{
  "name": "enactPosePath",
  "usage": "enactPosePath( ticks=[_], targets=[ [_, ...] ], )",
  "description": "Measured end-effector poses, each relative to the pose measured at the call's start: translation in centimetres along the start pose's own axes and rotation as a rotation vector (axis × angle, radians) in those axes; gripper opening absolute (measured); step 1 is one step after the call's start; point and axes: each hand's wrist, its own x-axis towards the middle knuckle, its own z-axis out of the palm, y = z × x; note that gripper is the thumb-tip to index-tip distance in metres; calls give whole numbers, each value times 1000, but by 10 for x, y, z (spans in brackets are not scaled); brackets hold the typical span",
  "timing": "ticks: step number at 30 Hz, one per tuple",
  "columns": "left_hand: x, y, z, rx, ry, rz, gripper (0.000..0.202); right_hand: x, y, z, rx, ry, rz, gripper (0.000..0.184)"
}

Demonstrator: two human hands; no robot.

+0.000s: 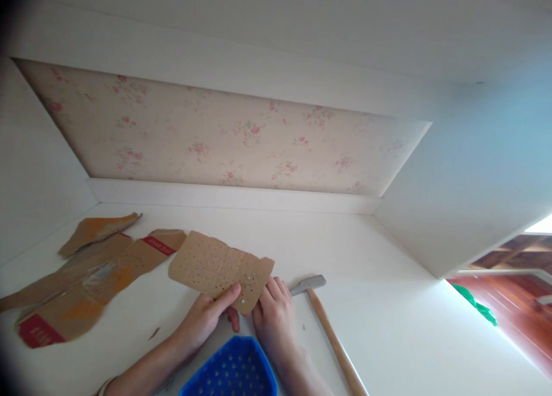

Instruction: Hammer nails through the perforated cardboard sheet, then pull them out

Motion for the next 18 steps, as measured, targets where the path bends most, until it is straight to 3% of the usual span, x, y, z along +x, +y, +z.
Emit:
enactPosePath(
  ticks=[4, 7, 11, 18],
  targets=[
    [2, -1, -1, 52, 117, -19, 56, 0, -4, -4, 86, 57, 234, 16],
    [3, -3, 2, 125, 124, -41, 55, -2, -6, -5, 183, 23, 381, 13],
    [2, -15, 7, 178, 61, -30, 49, -2, -9, -3, 242, -82, 388, 16],
    [4, -27, 4, 389, 84, -92, 51, 1, -7, 1, 185, -45, 218, 15]
  ],
)
